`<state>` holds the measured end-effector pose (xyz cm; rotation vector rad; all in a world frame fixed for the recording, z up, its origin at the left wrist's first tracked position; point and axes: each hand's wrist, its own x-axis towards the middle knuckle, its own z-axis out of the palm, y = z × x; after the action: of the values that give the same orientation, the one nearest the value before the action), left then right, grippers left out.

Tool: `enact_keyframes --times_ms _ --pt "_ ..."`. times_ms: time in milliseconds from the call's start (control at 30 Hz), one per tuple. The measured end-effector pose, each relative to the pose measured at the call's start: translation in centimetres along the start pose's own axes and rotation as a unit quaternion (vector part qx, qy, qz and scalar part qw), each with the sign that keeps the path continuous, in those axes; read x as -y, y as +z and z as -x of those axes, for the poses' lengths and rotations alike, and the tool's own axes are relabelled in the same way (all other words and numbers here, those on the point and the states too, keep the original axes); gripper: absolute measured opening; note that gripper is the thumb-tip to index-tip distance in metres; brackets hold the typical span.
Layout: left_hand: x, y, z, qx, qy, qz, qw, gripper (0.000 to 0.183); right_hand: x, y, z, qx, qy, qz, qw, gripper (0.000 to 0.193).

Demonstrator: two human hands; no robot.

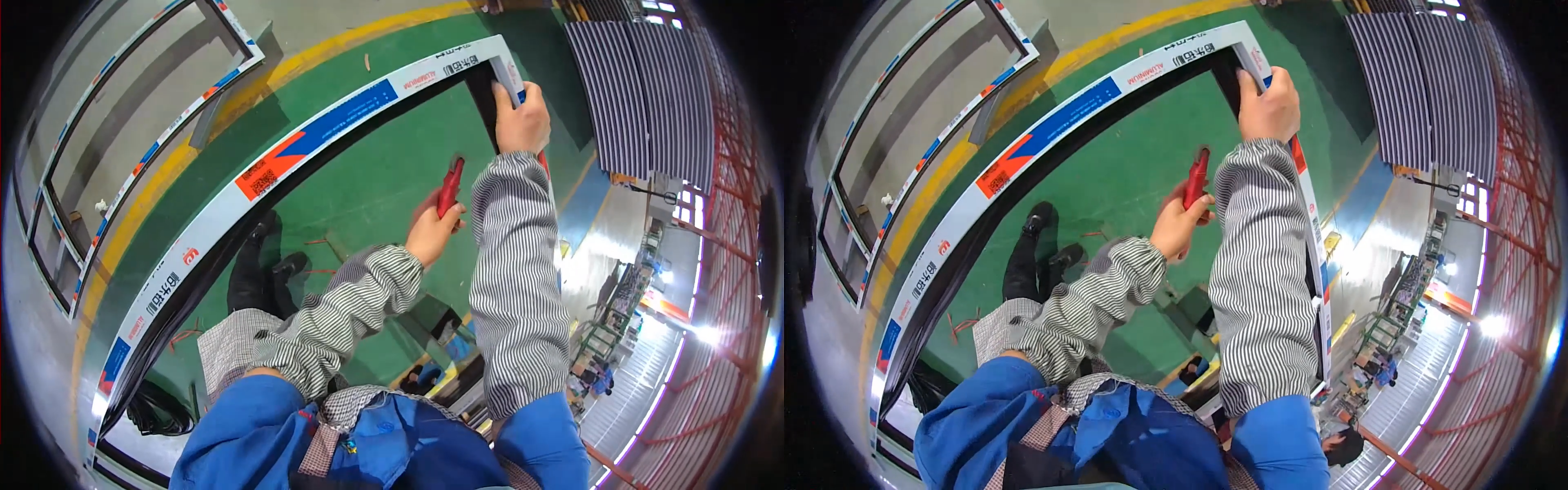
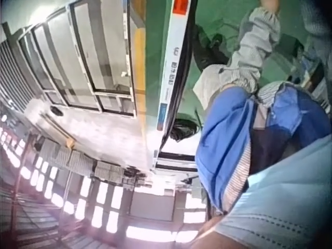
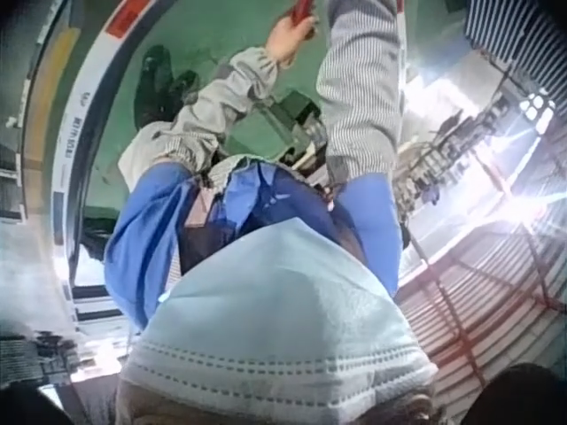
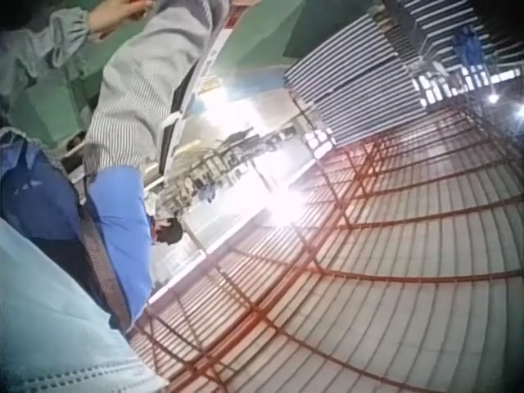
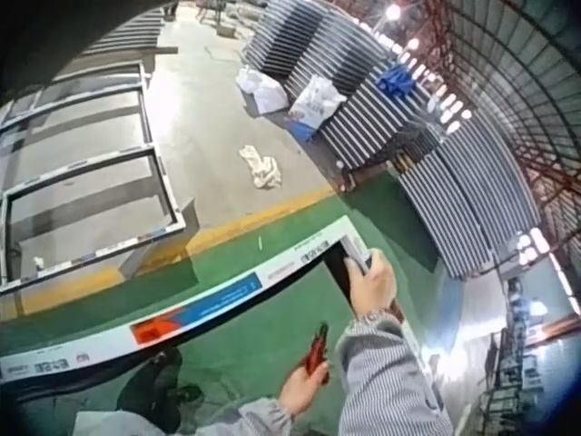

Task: Assembling a metal window frame and applying a rubber seal around the edges.

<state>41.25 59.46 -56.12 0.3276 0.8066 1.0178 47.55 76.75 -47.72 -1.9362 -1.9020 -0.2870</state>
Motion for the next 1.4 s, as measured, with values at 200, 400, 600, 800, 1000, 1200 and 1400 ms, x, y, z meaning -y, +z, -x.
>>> enact_keyframes --times_ms 200,400,600,800,1000,1200,1400 --pt "-0.2 0.9 -1.4 -0.061 0.034 -0.031 0.997 0.035 0.2 -1.0 -1.2 0.118 0.019 -0.032 0.992 0.037" --pt "-0.1 3.9 -3.6 -0.034 0.077 -0.220 0.972 0.025 -11.5 -4.0 2.9 0.184 0.101 -0.246 0.946 0.048" --pt "-0.7 5.0 -5.8 -0.090 0.166 -0.227 0.955 0.027 -11.1 -3.9 3.1 0.219 0.179 -0.138 0.949 0.064" --pt "-8.2 2.9 -10.8 -0.184 0.195 -0.211 0.940 0.028 -11.4 -3.6 2.4 0.208 0.200 -0.162 0.944 0.067" --pt "1.1 6.7 -6.0 -0.089 0.140 -0.281 0.945 0.027 -12.0 -3.5 2.7 0.200 0.205 -0.162 0.944 0.067" --pt "-6.0 3.5 -10.0 -0.177 0.212 -0.255 0.927 0.029 -11.2 -4.2 2.8 0.182 0.212 -0.210 0.937 0.063" --pt "-0.4 7.0 -7.4 -0.163 0.170 -0.238 0.942 0.031 -12.1 -3.7 2.6 0.203 0.218 -0.204 0.933 0.068"
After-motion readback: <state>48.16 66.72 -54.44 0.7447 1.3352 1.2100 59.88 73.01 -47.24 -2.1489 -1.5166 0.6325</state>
